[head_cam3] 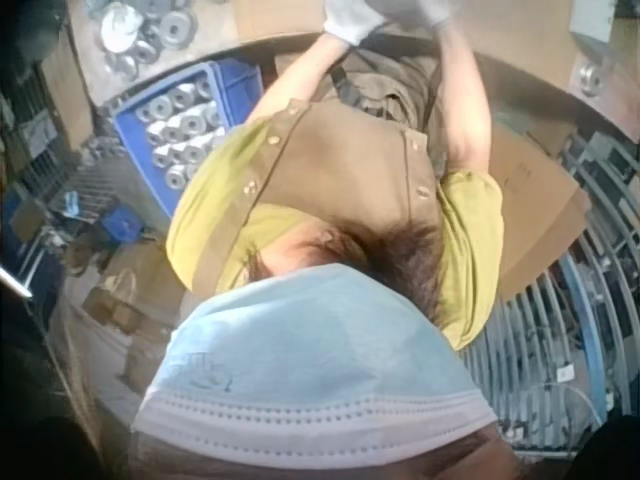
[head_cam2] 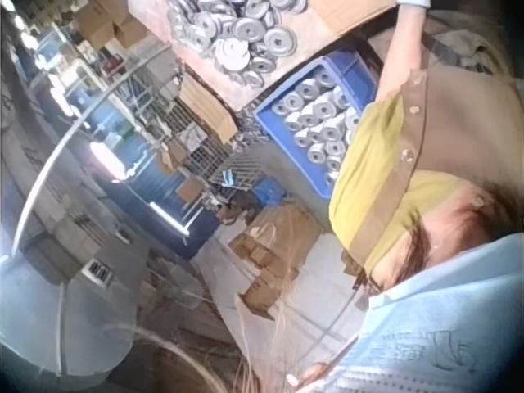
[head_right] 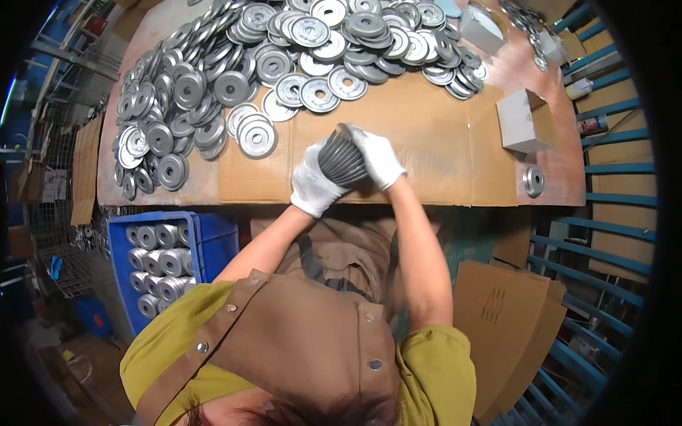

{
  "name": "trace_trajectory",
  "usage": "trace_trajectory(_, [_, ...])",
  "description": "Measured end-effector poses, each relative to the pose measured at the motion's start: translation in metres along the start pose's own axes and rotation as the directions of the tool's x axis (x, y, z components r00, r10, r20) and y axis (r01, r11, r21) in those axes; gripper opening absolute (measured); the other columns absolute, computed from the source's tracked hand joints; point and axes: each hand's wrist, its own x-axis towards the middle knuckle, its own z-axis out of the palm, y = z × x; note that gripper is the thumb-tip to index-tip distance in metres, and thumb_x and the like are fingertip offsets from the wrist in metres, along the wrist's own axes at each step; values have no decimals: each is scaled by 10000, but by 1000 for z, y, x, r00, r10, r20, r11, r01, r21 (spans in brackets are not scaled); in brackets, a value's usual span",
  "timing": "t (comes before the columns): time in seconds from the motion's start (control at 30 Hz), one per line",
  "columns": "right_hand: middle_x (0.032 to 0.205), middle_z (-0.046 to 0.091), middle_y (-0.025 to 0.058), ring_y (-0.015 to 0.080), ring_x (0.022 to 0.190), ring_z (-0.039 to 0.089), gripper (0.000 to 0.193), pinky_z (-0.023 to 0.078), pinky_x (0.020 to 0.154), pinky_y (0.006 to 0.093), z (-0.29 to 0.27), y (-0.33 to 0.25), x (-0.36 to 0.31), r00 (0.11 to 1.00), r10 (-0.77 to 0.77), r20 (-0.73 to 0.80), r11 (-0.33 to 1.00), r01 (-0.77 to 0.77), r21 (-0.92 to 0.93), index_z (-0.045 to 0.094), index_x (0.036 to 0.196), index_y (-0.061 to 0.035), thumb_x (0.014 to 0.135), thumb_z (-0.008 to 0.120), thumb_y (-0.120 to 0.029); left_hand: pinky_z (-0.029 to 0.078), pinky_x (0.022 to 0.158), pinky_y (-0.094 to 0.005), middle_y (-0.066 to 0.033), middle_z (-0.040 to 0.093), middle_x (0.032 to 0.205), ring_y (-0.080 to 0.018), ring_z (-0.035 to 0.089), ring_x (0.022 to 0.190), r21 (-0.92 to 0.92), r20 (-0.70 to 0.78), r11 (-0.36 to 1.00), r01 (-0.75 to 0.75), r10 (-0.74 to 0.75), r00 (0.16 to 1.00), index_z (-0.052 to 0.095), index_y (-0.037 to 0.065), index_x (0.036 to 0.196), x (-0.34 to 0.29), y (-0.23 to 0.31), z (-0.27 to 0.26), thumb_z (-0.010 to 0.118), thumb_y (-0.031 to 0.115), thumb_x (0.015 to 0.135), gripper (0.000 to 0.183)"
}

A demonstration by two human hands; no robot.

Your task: The person stacks and sorts circular metal rings by hand from a work table into a blue bin.

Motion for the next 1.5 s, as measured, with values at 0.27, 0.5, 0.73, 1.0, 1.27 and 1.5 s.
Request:
trace_trajectory(0.27, [1434,568,220,344,1318,552,480,420,1112,423,69,-60,-47,869,-494,34,371,246,-895,533,1419,5,1026,540,-272,568,719,-441,-146,688,998,-364,700,849,41,-17,999,35,-35,999,552,64,1282,-8,-14,-9,903,315,667,751])
trace_trajectory(0.5, [1398,589,204,360,1247,586,478,467,1055,436,26,-21,16,900,-379,215,605,417,-679,541,1398,3,988,537,-243,570,751,-455,-160,694,1034,-379,706,879,91,13,993,70,-72,997,549,80,1286,-10,-16,0,884,349,712,717])
trace_trajectory(0.73, [1454,565,192,395,1321,531,456,401,1135,415,45,-55,-3,942,-323,86,748,310,-586,549,1448,-66,1033,482,-241,567,707,-458,-145,684,984,-381,693,817,82,5,992,97,-98,995,569,88,1242,-7,-7,-3,868,300,709,647])
trace_trajectory(1.0, [1390,645,143,211,1260,607,465,440,1093,319,1,-6,20,998,54,7,966,-55,252,597,1408,10,1072,482,-291,562,830,-469,-154,602,1168,-388,668,1019,103,38,988,117,-122,992,538,137,1309,6,11,-18,958,425,586,884])
trace_trajectory(1.27, [1352,674,119,175,1231,611,407,446,1079,306,-13,-8,4,987,-84,-134,971,112,211,651,1360,-13,1070,513,-264,558,850,-473,-155,687,1055,-394,690,946,58,161,988,145,-153,975,408,66,1466,24,8,-2,950,407,588,1087])
trace_trajectory(1.5, [1349,674,97,160,1206,611,399,450,1064,294,5,-25,1,991,-114,-65,950,128,286,641,1364,7,1072,511,-232,567,899,-442,-195,695,1177,-375,696,1055,-21,47,999,48,-47,998,497,71,1397,18,13,-18,943,325,606,943])
